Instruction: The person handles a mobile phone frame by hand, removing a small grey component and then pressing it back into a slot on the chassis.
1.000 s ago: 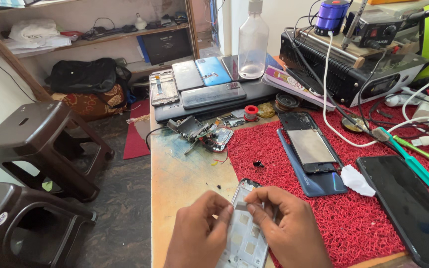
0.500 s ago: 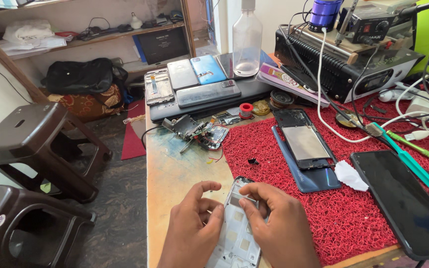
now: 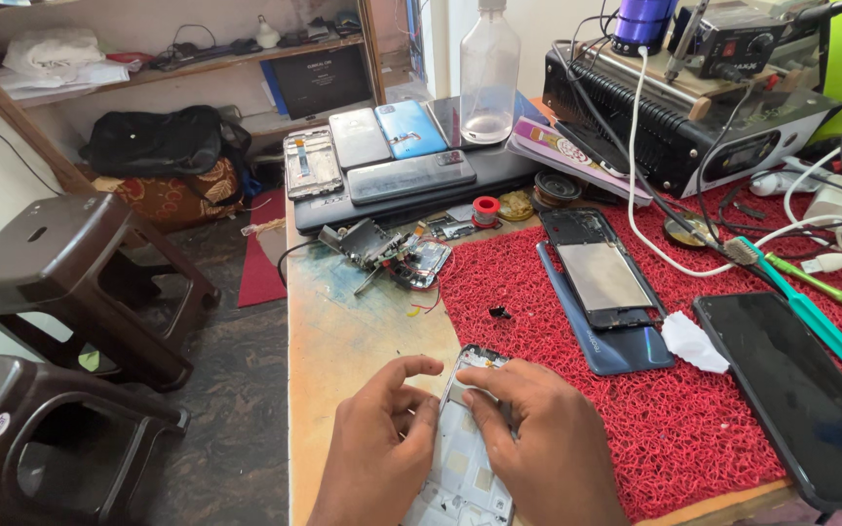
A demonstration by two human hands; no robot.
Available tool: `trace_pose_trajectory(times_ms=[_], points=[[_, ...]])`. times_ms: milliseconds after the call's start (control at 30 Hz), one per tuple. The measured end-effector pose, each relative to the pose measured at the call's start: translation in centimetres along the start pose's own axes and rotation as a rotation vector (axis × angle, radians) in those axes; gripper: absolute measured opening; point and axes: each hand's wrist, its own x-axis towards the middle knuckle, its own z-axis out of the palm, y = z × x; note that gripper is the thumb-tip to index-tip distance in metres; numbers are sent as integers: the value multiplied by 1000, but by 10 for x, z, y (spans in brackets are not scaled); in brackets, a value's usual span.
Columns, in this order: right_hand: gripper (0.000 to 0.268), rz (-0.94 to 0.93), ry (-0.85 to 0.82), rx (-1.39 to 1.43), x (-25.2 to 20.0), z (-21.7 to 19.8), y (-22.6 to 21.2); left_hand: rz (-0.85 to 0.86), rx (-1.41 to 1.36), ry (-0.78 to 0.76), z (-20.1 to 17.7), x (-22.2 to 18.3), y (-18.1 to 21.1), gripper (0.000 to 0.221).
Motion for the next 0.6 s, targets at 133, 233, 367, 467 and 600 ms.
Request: trace_pose_trajectory(times_ms=[133, 233, 367, 467, 600], points=[[25, 49, -24, -14, 0, 1, 0, 37, 1, -9, 0, 0, -3, 37], [28, 45, -45, -6, 1, -1, 0, -16, -6, -3, 2, 1, -3, 36], [25, 135, -46, 83, 0, -3, -3, -16, 24, -9, 0, 0, -1, 35], [24, 243, -66, 93, 1, -5, -6, -27, 46, -4, 0, 0, 0, 35], [27, 207, -44, 59, 2, -5, -8, -4, 90, -5, 1, 1, 0, 35]])
